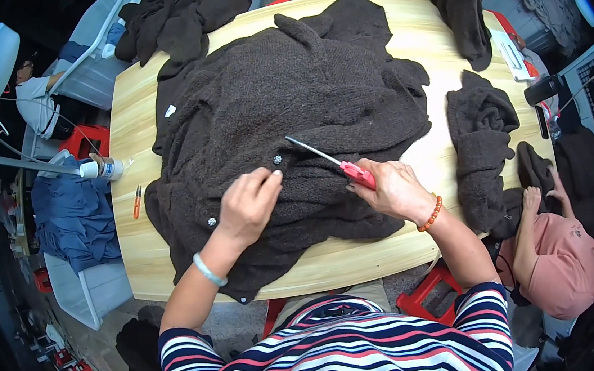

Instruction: Trimming loose threads from sweaters using scissors.

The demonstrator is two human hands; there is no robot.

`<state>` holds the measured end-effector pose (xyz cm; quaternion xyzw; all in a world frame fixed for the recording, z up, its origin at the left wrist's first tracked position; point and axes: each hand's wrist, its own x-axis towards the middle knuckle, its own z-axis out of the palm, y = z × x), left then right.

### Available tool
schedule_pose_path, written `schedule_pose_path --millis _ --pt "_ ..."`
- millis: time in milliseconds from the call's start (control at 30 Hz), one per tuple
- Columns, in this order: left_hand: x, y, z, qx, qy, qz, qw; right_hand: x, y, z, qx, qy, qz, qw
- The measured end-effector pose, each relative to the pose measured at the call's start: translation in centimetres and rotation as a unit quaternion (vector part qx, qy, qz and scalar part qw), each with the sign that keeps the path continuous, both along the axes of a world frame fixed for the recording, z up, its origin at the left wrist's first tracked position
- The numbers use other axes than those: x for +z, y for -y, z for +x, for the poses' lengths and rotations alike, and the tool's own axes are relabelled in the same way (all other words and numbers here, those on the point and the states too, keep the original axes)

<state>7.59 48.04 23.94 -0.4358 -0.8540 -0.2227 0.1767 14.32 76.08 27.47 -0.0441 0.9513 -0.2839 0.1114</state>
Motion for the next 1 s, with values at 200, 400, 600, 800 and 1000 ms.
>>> schedule_pose_path --millis 200,400,600,800,1000 --pt "-2.9 1.0 -3.5 0.075 0.069 0.020 0.995 0.8 0.7 0.3 0.010 -0.006 0.002 1.000" --pt "-3.1 3.5 -5.7 0.093 0.308 0.139 0.937 2.1 2.4 2.0 0.059 -0.015 0.020 0.998" --pt "-4.1 3.4 -4.6 0.088 0.305 0.197 0.928 1.8 4.2 1.2 0.074 -0.048 0.020 0.996" --pt "-2.2 3.7 -3.4 0.100 -0.008 0.068 0.993 1.2 5.7 1.6 0.119 -0.039 0.009 0.992" --pt "-1.9 7.6 -0.4 0.159 0.025 0.030 0.987 1.2 5.2 1.8 0.109 -0.023 0.020 0.994"
